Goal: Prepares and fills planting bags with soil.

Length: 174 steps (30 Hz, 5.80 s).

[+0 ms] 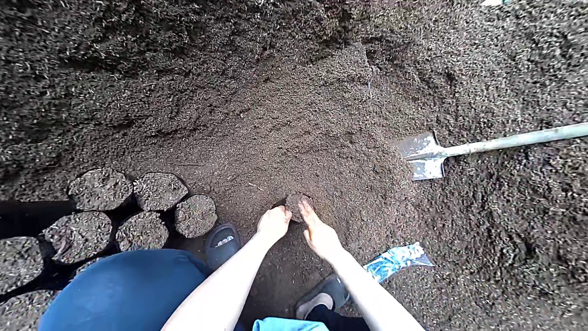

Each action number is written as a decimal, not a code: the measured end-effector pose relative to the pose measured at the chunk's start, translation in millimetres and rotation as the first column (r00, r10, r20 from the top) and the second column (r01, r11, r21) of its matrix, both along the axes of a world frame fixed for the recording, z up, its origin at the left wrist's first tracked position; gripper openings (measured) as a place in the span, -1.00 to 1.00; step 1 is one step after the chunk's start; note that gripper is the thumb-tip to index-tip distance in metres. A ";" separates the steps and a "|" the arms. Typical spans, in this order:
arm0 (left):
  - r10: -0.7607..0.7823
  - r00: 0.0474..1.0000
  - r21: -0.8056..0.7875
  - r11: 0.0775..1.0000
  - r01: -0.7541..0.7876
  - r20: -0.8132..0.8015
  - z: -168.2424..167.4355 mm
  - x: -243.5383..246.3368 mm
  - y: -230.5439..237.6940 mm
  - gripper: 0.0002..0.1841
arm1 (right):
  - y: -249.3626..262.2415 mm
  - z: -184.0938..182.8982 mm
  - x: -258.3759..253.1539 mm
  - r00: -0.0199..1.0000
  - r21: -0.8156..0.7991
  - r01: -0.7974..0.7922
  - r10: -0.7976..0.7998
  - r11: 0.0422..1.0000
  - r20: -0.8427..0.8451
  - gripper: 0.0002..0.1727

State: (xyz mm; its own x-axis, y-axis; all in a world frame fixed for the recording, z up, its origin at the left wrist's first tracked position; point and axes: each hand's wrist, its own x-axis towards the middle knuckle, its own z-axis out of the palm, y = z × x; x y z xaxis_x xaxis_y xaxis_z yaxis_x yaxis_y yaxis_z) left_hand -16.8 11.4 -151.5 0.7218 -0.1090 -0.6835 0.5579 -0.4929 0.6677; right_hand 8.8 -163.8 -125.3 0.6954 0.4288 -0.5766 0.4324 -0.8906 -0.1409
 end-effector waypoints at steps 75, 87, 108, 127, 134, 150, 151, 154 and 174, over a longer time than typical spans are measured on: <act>0.296 0.950 0.119 0.944 -0.307 0.104 -11.7 -18.6 -24.5 -0.41 | -30.8 -121.4 118.5 0.954 0.242 0.299 -0.285 0.923 -0.092 -0.37; 0.280 0.960 0.039 0.959 -0.280 -0.015 -13.6 -2.7 -18.2 -0.39 | -43.9 -42.9 117.3 0.595 0.501 0.802 -0.356 0.325 -0.721 -0.59; 0.363 0.926 -0.071 0.931 -0.358 0.098 -13.4 -8.0 -16.9 -0.55 | 27.4 -14.7 103.3 0.887 0.499 0.260 -0.408 0.827 0.215 -0.36; 0.370 0.480 -0.090 0.855 -0.510 0.796 186.0 -68.9 54.1 -0.69 | 92.3 142.4 30.9 0.601 0.599 0.793 0.016 0.112 -0.799 -0.25; 0.518 0.451 -0.090 0.723 -0.685 0.726 270.9 -229.3 120.1 -0.67 | 177.3 223.9 -114.4 0.480 0.541 0.804 0.267 0.246 -0.836 -0.25; 0.895 -0.430 -0.143 -0.413 -0.900 0.119 142.8 -545.3 18.2 -0.72 | 224.9 117.9 -416.1 0.305 0.172 0.167 0.115 0.971 -0.945 -0.26; 0.865 -0.487 -0.144 -0.470 -0.871 0.122 133.4 -553.9 15.5 -0.73 | 229.8 109.6 -427.3 0.302 0.178 0.116 0.136 0.977 -0.944 -0.26; 0.808 -0.558 -0.122 -0.545 -0.830 0.188 76.7 -570.5 15.0 -0.74 | 249.4 91.8 -434.2 0.306 0.221 -0.028 0.219 0.975 -0.927 -0.30; 0.564 -0.600 -0.252 -0.813 -0.525 -0.567 -82.0 -601.1 -2.8 0.23 | 204.3 199.8 -138.0 0.522 0.715 0.366 0.505 0.595 -0.687 -0.51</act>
State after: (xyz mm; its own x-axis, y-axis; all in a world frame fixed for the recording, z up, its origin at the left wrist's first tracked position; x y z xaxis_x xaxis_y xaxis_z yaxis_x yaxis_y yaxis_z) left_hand -617.9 8.7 -233.4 0.0364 0.3955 -0.9178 -0.4785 0.8132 0.3314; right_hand -129.1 40.6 74.4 0.0760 0.9668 -0.2439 -0.2085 -0.2238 -0.9521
